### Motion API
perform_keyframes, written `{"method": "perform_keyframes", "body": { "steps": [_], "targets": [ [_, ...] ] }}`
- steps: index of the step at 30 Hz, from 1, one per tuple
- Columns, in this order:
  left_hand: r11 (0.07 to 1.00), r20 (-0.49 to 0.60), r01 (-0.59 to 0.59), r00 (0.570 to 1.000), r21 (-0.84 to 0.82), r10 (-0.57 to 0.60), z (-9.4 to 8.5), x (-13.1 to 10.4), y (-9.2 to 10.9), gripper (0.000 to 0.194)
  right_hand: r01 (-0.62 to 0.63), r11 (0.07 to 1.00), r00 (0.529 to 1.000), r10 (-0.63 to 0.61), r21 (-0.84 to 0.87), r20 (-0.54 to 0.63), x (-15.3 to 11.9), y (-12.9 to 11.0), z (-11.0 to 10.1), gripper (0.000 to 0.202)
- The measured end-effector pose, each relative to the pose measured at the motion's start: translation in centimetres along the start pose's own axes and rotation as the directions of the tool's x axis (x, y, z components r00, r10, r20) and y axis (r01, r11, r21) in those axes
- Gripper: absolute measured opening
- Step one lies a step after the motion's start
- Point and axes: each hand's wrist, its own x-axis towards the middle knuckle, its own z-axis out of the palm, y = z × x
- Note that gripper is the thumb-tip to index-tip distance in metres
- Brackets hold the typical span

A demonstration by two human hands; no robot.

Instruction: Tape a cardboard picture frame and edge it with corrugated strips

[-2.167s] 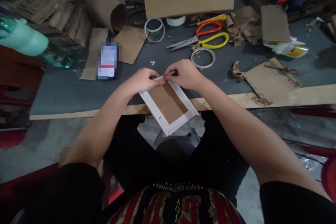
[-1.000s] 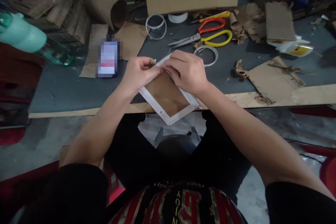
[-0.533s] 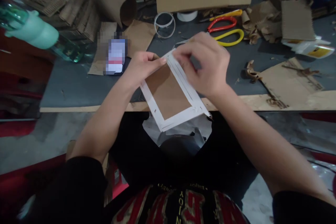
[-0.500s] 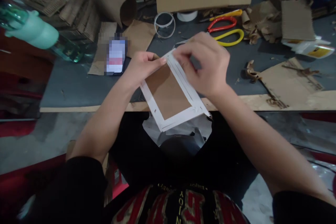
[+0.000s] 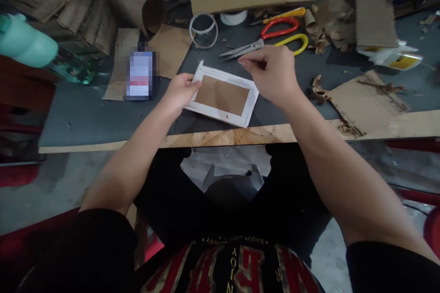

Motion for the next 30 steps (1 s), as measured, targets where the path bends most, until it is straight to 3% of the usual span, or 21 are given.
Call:
{"method": "perform_keyframes", "body": {
  "steps": [1,3,6,10,13,16,19,22,25,30],
  "targets": [
    [1.0,0.033,0.007,0.999,0.002,-0.007,0.2,-0.1,-0.3,0.009,-0.003,1.0,1.0,0.003,0.003,-0.014,0.0,-0.2,-0.1,0.03],
    [0.999,0.055,0.005,0.998,0.038,-0.007,0.4,-0.5,-0.9,0.032,0.006,1.0,0.999,-0.006,0.014,-0.035,0.0,-0.5,-0.2,0.034],
    [0.982,-0.031,-0.104,0.993,0.155,0.11,0.4,-0.9,-1.5,0.059,0.021,0.999,1.0,-0.02,0.047,-0.015,0.0,-0.8,-0.2,0.036],
    [0.883,-0.035,-0.409,0.903,0.23,0.428,-0.4,-1.4,-0.8,0.044,0.035,0.99,0.988,-0.055,0.139,0.141,-0.2,-1.3,0.3,0.037],
    [0.858,0.024,-0.499,0.866,0.118,0.5,-0.5,-2.0,0.5,0.039,-0.004,0.966,0.962,-0.066,0.257,0.263,-0.5,-1.5,0.9,0.049],
    [0.918,0.018,-0.393,0.919,-0.054,0.394,0.0,-2.8,1.9,0.046,-0.141,0.909,0.924,-0.021,0.392,0.383,-0.7,-1.8,1.6,0.064],
    [0.953,0.067,-0.204,0.972,-0.224,0.224,0.1,-3.5,3.3,0.035,-0.239,0.845,0.867,-0.036,0.478,0.497,-0.9,-2.3,2.1,0.073],
    [0.941,0.137,-0.091,0.98,-0.325,0.142,0.0,-4.0,4.2,0.025,-0.262,0.826,0.83,-0.071,0.499,0.553,-1.2,-3.0,2.4,0.08],
    [0.931,0.16,-0.038,0.982,-0.363,0.102,-0.1,-4.2,4.4,0.029,-0.246,0.826,0.812,-0.111,0.507,0.574,-1.4,-3.4,2.6,0.084],
    [0.925,0.187,0.022,0.981,-0.378,0.053,-0.1,-4.2,4.5,0.038,-0.215,0.847,0.818,-0.116,0.486,0.563,-1.7,-3.6,2.9,0.08]
  ]
}}
